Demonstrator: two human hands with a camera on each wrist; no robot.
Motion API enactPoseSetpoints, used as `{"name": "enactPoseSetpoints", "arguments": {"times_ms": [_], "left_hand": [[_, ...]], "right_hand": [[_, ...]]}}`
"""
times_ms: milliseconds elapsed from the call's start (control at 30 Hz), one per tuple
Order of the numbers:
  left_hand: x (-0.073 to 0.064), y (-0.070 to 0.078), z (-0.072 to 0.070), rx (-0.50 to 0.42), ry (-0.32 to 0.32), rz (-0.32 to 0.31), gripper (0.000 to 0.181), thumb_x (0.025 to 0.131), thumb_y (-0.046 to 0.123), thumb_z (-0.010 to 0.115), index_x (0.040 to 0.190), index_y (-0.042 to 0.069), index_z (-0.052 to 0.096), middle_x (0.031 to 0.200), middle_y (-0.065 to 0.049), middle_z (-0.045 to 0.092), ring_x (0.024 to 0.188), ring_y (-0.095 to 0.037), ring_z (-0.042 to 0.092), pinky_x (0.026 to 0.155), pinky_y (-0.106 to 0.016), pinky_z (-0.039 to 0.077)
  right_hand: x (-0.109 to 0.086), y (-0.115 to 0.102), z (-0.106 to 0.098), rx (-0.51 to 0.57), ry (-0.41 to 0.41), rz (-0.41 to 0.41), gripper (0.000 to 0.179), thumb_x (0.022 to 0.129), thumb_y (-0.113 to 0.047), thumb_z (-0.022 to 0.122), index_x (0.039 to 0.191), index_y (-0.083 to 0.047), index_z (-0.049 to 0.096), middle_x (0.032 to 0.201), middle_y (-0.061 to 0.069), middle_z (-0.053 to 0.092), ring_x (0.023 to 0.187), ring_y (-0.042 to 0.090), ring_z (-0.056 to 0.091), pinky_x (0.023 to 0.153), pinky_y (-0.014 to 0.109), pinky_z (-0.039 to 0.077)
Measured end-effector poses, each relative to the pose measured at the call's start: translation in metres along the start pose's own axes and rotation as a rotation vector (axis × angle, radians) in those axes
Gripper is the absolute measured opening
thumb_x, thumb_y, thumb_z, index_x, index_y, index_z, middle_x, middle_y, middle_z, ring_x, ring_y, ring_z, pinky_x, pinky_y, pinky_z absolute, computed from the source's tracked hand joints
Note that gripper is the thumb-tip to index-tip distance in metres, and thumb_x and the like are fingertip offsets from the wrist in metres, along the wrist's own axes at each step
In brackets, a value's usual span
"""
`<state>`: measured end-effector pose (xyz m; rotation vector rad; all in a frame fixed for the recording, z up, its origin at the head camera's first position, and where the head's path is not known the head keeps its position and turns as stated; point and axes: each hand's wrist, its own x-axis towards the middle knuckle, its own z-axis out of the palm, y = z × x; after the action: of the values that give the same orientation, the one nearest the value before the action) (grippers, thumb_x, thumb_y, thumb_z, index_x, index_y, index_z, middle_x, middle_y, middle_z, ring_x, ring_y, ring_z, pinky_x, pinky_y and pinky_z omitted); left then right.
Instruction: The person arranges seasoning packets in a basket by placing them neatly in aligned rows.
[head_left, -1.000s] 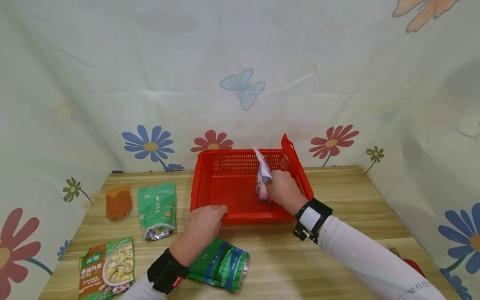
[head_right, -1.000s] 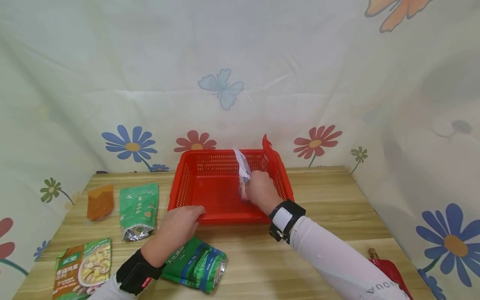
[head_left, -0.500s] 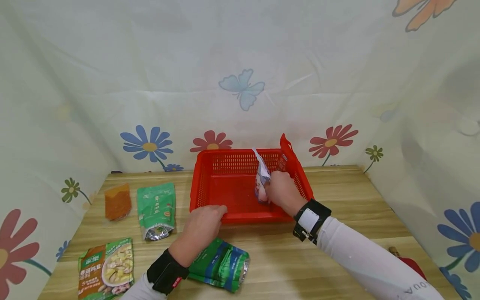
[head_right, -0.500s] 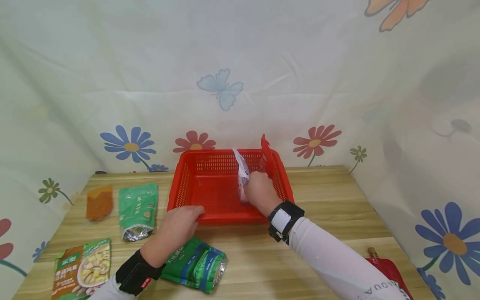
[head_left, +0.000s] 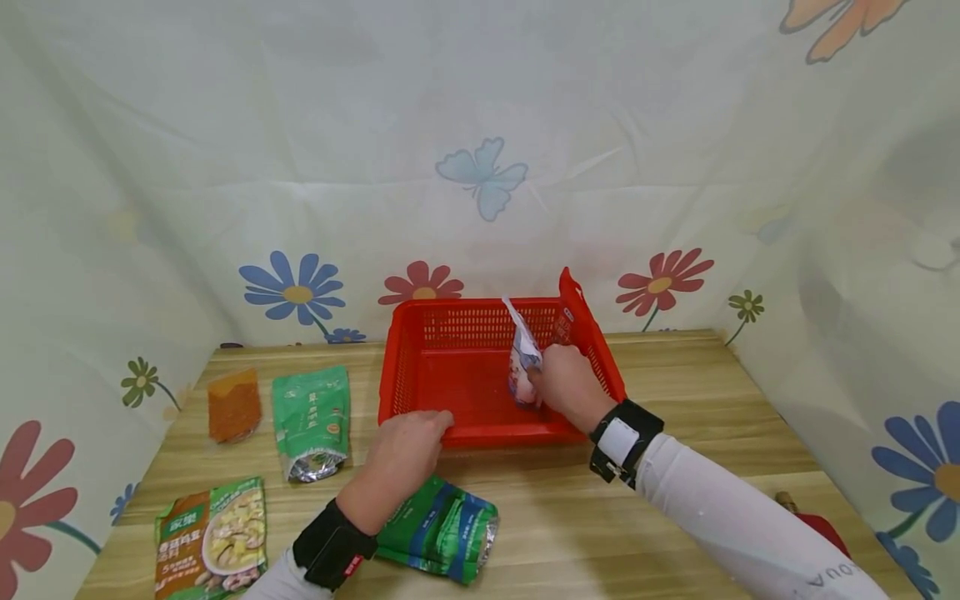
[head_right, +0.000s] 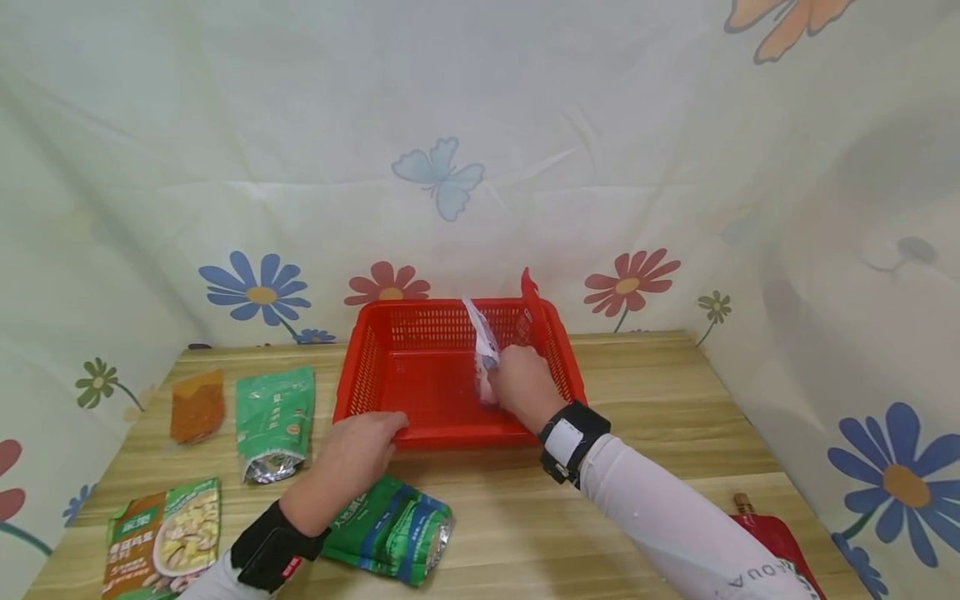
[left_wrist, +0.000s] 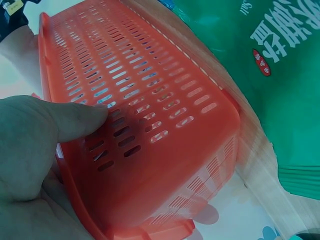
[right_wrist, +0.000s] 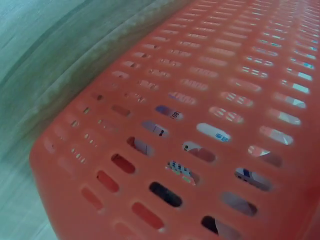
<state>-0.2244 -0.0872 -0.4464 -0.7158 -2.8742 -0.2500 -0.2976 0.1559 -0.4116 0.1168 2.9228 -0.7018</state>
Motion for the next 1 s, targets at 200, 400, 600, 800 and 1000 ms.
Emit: {"name": "enactPoseSetpoints", "arguments": {"times_ms": [200,400,600,800,1000], "left_hand": [[-0.0003,-0.0006,0.0011,0.007,0.0,0.002,0.023,0.084,0.019,0.085,0.1,0.016,0.069,0.091,0.0,0.077,0.075,-0.017,0.07,0.069,-0.034,0.061],[-0.0001,-0.0017,0.0029,0.01,0.012,0.0,0.021,0.084,0.018,0.084,0.099,0.016,0.069,0.091,0.0,0.078,0.075,-0.017,0.071,0.068,-0.034,0.061],[-0.0001,-0.0026,0.0045,0.008,0.018,0.007,0.022,0.084,0.017,0.084,0.099,0.016,0.069,0.092,0.0,0.078,0.076,-0.018,0.071,0.067,-0.034,0.061],[0.0003,-0.0034,0.0065,0.016,0.032,0.011,0.022,0.083,0.017,0.085,0.099,0.016,0.07,0.092,-0.001,0.078,0.076,-0.018,0.072,0.067,-0.034,0.061],[0.0,-0.0028,0.006,0.011,0.054,0.016,0.021,0.082,0.015,0.085,0.094,0.015,0.068,0.086,0.0,0.077,0.071,-0.017,0.069,0.061,-0.031,0.058]], "right_hand": [[-0.0005,-0.0001,-0.0001,0.019,0.012,0.025,0.034,0.099,-0.028,0.068,0.12,-0.001,0.07,0.076,0.007,0.071,0.06,0.018,0.067,0.05,0.022,0.053],[0.0002,0.0001,-0.0023,0.043,0.022,0.037,0.035,0.099,-0.026,0.068,0.122,0.0,0.068,0.079,0.008,0.073,0.06,0.018,0.067,0.051,0.022,0.053],[-0.0007,0.0018,0.0016,0.043,0.019,0.053,0.033,0.099,-0.026,0.068,0.121,-0.002,0.069,0.081,0.007,0.073,0.06,0.018,0.067,0.052,0.021,0.054],[-0.0001,0.0047,0.0046,0.045,0.039,0.043,0.03,0.099,-0.025,0.068,0.117,-0.002,0.07,0.077,0.007,0.071,0.059,0.018,0.066,0.052,0.022,0.055],[0.0014,0.006,0.0059,0.033,0.043,0.021,0.028,0.1,-0.025,0.065,0.112,0.0,0.07,0.072,0.008,0.069,0.059,0.019,0.065,0.053,0.024,0.055]]}}
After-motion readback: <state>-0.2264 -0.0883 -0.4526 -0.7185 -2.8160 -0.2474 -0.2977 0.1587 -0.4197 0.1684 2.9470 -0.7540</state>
